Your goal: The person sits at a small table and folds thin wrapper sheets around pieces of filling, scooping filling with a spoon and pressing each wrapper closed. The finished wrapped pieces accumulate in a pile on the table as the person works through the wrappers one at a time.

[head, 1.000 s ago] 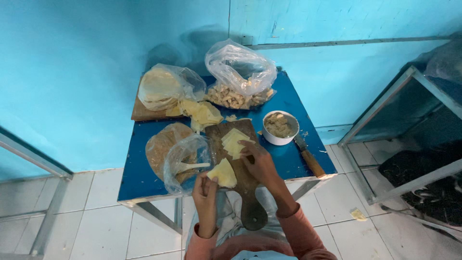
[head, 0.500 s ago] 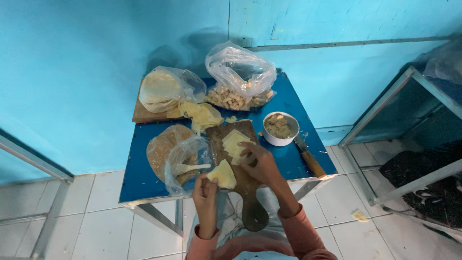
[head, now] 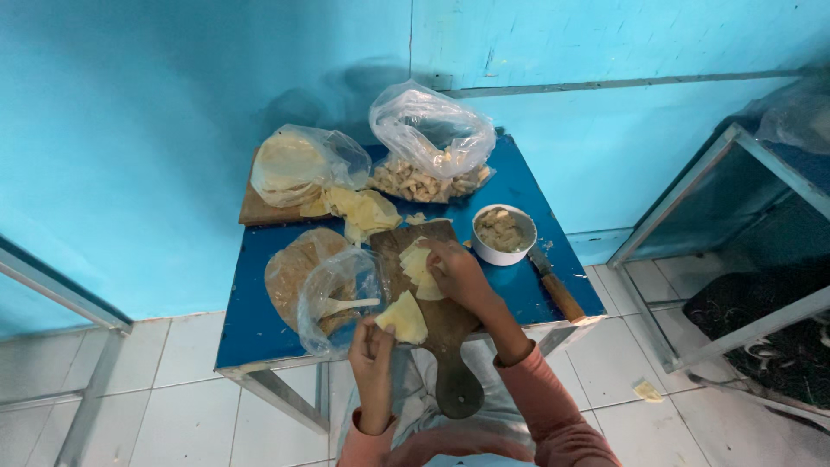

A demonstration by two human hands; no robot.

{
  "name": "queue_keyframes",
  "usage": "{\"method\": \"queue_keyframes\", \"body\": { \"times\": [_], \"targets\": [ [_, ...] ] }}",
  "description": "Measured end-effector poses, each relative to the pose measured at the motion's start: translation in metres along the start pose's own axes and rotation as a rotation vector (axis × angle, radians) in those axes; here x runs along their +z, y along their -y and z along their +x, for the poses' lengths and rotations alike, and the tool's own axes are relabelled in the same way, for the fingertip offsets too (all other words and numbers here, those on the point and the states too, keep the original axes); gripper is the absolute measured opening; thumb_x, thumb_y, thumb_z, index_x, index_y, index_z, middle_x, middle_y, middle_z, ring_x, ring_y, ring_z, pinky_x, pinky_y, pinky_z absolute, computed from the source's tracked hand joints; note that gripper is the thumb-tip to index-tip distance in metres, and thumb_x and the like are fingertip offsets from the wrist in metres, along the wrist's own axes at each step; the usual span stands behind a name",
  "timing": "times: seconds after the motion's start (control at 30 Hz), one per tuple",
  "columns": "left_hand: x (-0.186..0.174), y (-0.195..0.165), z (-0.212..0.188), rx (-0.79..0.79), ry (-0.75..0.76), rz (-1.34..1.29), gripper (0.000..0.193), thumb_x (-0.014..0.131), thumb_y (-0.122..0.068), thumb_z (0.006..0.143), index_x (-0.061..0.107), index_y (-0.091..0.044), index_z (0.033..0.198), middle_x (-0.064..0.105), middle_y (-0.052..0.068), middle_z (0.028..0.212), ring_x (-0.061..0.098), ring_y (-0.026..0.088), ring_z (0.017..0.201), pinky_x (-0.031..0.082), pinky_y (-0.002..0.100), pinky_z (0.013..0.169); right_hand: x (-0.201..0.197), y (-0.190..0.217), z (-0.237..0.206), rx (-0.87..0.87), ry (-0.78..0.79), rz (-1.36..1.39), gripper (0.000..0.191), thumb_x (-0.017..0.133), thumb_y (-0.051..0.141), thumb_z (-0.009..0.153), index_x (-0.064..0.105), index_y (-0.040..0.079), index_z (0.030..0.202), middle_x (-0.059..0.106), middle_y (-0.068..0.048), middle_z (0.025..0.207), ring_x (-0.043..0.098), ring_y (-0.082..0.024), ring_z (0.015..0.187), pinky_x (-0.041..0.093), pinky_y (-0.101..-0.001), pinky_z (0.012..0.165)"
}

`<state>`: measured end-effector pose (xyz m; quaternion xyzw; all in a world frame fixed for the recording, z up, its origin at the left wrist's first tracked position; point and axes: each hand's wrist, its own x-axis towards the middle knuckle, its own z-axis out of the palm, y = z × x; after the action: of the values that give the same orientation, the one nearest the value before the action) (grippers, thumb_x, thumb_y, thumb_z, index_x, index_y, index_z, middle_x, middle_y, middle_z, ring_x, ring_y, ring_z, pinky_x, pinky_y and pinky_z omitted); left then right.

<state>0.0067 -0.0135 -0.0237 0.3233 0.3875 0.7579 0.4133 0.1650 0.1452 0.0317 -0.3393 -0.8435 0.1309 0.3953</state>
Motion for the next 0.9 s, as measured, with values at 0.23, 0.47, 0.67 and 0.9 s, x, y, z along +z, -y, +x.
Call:
{"method": "queue_keyframes", "body": {
  "times": [0.23,0.47,0.67,0.9],
  "targets": [
    [-0.004,0.009,0.003,0.035,-0.004,0.108,0.015,0.068,-0.006,0.099,0.063,0.002,0.110,0.057,0.000,0.086,0.049,0.003,0.076,0.040,0.021,0.065,-0.003,0.006,0.005,-0.045,-0.080,0.000,0.058,0.074,-0.006,0.077,0.061,0.006,0.132,0.071,-0.011,0.100,0.068,-0.032,0.094,0.054,-0.0402,0.080],
    [0.001,0.006,0.004,-0.019,0.057,-0.050,0.020,0.061,-0.008,0.098,0.061,0.002,0.116,0.068,0.002,0.099,0.062,0.007,0.086,0.051,0.023,0.075,-0.008,0.065,-0.066,-0.029,-0.160,0.405,0.058,0.082,0.002,0.082,0.059,0.005,0.135,0.075,-0.008,0.108,0.075,-0.019,0.096,0.059,-0.0320,0.085],
    [-0.001,0.015,0.001,-0.071,0.085,-0.051,0.032,0.063,-0.005,0.097,0.060,0.005,0.127,0.071,0.010,0.109,0.067,0.014,0.099,0.054,0.029,0.085,0.008,0.080,-0.078,0.087,-0.159,0.333,0.052,0.087,0.008,0.083,0.064,0.006,0.129,0.078,-0.007,0.098,0.078,-0.017,0.089,0.062,-0.0309,0.081],
    [-0.008,0.025,0.001,-0.067,0.095,-0.055,0.040,0.063,-0.002,0.095,0.058,0.007,0.133,0.072,0.016,0.120,0.069,0.018,0.106,0.055,0.031,0.089,0.009,0.070,-0.085,0.024,-0.147,0.339,0.052,0.087,0.009,0.081,0.064,0.003,0.126,0.076,-0.010,0.103,0.077,-0.020,0.094,0.061,-0.0320,0.082]
  ]
}}
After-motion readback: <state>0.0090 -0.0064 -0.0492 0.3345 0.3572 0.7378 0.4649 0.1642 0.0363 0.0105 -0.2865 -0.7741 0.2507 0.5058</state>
